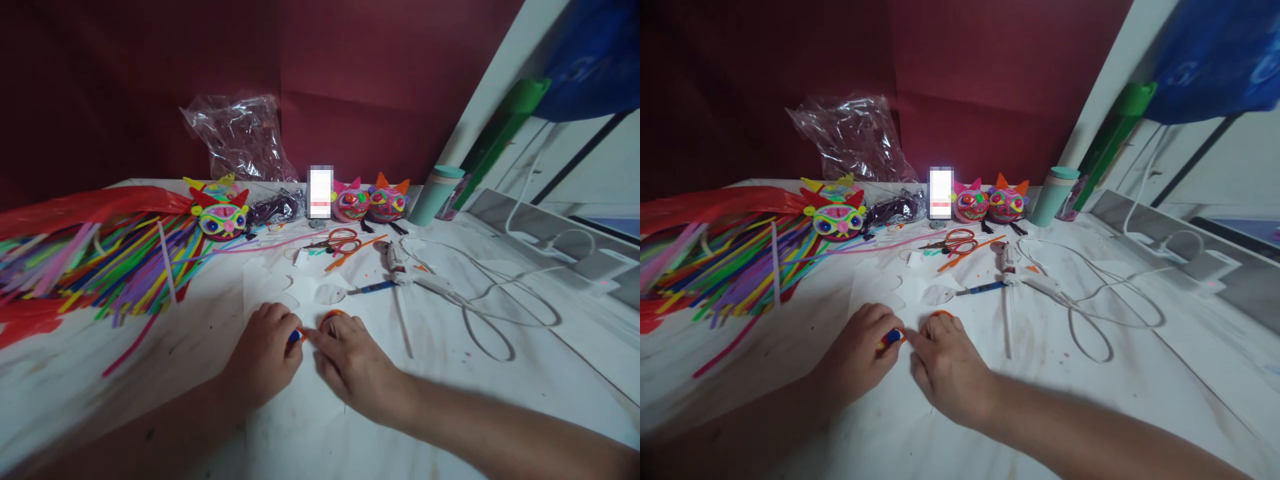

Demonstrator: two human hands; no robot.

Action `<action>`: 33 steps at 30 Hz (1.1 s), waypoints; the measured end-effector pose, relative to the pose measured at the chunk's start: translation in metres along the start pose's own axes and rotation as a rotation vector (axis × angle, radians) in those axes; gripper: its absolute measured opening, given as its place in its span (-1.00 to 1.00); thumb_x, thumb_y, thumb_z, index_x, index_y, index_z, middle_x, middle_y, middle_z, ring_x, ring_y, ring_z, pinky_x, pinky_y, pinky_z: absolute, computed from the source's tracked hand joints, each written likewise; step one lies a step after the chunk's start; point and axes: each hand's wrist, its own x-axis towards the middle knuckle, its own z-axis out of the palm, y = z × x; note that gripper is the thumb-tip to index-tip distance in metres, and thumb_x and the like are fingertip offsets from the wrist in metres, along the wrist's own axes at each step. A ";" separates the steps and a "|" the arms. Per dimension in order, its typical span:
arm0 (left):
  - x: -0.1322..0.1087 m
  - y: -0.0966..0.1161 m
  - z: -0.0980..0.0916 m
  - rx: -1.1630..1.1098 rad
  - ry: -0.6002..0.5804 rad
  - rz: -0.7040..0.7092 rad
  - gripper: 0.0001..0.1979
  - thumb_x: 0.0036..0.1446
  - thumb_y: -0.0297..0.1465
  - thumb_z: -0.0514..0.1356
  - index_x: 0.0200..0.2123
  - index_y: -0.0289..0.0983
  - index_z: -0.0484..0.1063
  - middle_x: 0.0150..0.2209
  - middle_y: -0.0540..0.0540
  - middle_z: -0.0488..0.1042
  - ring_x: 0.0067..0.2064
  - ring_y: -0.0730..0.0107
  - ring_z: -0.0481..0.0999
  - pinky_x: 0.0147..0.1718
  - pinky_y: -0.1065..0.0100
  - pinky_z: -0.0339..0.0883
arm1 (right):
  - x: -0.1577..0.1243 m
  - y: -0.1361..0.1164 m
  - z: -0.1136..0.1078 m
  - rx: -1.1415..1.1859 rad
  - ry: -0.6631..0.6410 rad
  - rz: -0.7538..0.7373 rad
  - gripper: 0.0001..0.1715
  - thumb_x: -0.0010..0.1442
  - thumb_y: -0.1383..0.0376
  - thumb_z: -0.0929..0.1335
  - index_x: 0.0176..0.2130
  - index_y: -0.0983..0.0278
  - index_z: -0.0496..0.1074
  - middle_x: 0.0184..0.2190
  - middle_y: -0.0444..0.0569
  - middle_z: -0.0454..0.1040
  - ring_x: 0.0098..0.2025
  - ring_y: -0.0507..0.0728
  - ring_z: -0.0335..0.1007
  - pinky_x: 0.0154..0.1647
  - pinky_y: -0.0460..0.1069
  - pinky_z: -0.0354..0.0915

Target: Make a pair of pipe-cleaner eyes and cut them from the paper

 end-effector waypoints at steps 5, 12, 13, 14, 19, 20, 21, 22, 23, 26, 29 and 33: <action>-0.001 0.001 0.000 0.007 0.006 0.007 -0.89 0.02 -0.52 0.07 -0.41 -0.25 0.37 -0.33 -0.12 0.35 -0.21 0.18 0.31 -0.20 0.17 0.24 | 0.004 -0.004 -0.005 -0.091 -0.120 0.003 -0.64 0.19 0.35 0.25 -0.02 0.33 0.42 -0.30 0.06 0.30 -0.19 0.22 0.16 -0.20 0.12 0.16; -0.002 0.001 -0.001 0.021 0.002 0.011 -0.88 0.02 -0.52 0.07 -0.39 -0.24 0.38 -0.33 -0.12 0.36 -0.20 0.17 0.32 -0.20 0.16 0.25 | 0.001 0.008 -0.001 0.086 0.033 0.018 -0.58 0.20 0.47 0.21 0.03 0.31 0.38 -0.31 0.05 0.36 -0.21 0.16 0.23 -0.19 0.08 0.18; -0.002 0.001 -0.001 0.023 0.005 0.012 -0.88 0.02 -0.52 0.07 -0.39 -0.24 0.38 -0.34 -0.12 0.36 -0.21 0.17 0.32 -0.20 0.16 0.25 | 0.001 0.009 -0.001 0.065 0.034 0.008 -0.60 0.20 0.47 0.21 0.01 0.31 0.40 -0.31 0.05 0.35 -0.21 0.16 0.22 -0.20 0.07 0.17; -0.002 0.001 -0.001 0.024 0.006 0.013 -0.88 0.03 -0.51 0.07 -0.39 -0.24 0.38 -0.34 -0.12 0.35 -0.20 0.17 0.32 -0.20 0.16 0.25 | 0.001 0.008 -0.001 0.034 0.025 -0.006 -0.62 0.20 0.47 0.22 -0.02 0.31 0.42 -0.31 0.05 0.35 -0.22 0.17 0.22 -0.22 0.07 0.16; -0.001 0.001 -0.001 0.022 0.008 0.002 -0.88 0.02 -0.52 0.07 -0.40 -0.24 0.38 -0.34 -0.12 0.36 -0.20 0.17 0.33 -0.20 0.16 0.26 | 0.002 0.000 -0.001 -0.105 -0.044 -0.047 -0.67 0.21 0.42 0.24 -0.06 0.32 0.45 -0.32 0.06 0.31 -0.21 0.19 0.18 -0.25 0.07 0.11; -0.001 0.001 -0.002 0.023 0.008 -0.001 -0.88 0.01 -0.52 0.07 -0.40 -0.25 0.38 -0.34 -0.13 0.36 -0.21 0.17 0.33 -0.20 0.16 0.26 | 0.002 0.000 -0.001 -0.094 -0.043 -0.044 -0.67 0.21 0.42 0.24 -0.05 0.32 0.44 -0.31 0.06 0.32 -0.20 0.19 0.19 -0.25 0.07 0.11; -0.001 0.001 -0.002 0.022 0.008 -0.004 -0.88 0.01 -0.52 0.06 -0.40 -0.25 0.38 -0.34 -0.13 0.37 -0.21 0.16 0.34 -0.20 0.15 0.26 | 0.003 0.001 -0.001 -0.062 -0.023 -0.041 -0.66 0.21 0.43 0.23 -0.04 0.30 0.43 -0.31 0.06 0.32 -0.20 0.18 0.20 -0.24 0.07 0.11; -0.001 0.001 -0.002 0.020 0.006 -0.004 -0.87 0.01 -0.52 0.06 -0.40 -0.26 0.39 -0.34 -0.14 0.37 -0.21 0.16 0.34 -0.20 0.14 0.26 | 0.003 0.003 -0.002 -0.012 0.016 -0.031 -0.65 0.22 0.44 0.22 -0.03 0.29 0.42 -0.31 0.05 0.33 -0.20 0.17 0.22 -0.23 0.07 0.12; -0.001 0.001 -0.001 0.013 0.006 -0.001 -0.87 0.01 -0.53 0.06 -0.39 -0.26 0.39 -0.33 -0.14 0.38 -0.20 0.16 0.34 -0.20 0.14 0.27 | 0.004 0.006 -0.003 0.051 0.072 -0.015 -0.64 0.22 0.45 0.21 -0.03 0.29 0.41 -0.31 0.04 0.33 -0.21 0.16 0.23 -0.22 0.06 0.13; -0.003 -0.004 0.000 -0.070 0.039 0.007 -0.86 0.05 -0.51 0.06 -0.35 -0.26 0.39 -0.32 -0.13 0.41 -0.19 0.19 0.38 -0.17 0.16 0.28 | 0.007 0.020 -0.010 0.224 0.265 0.112 -0.75 0.21 0.41 0.21 -0.14 0.32 0.39 -0.35 0.00 0.35 -0.25 0.13 0.25 -0.22 0.04 0.17; -0.002 -0.016 -0.004 -0.195 0.188 -0.033 -0.83 0.12 -0.44 0.02 -0.24 -0.24 0.36 -0.25 -0.11 0.43 -0.16 0.26 0.41 -0.16 0.24 0.31 | 0.012 0.035 -0.020 0.297 0.350 0.306 -0.85 0.20 0.28 0.23 -0.39 0.27 0.29 -0.46 -0.07 0.32 -0.38 0.09 0.22 -0.33 0.00 0.17; 0.007 -0.032 -0.024 -0.189 0.327 -0.183 -0.79 0.11 -0.31 0.01 -0.23 -0.21 0.36 -0.24 -0.07 0.43 -0.22 0.29 0.42 -0.28 0.32 0.33 | 0.015 0.046 -0.026 0.347 0.373 0.407 -0.73 0.22 0.17 0.21 -0.47 0.24 0.20 -0.60 -0.18 0.21 -0.52 0.05 0.12 -0.47 -0.05 0.10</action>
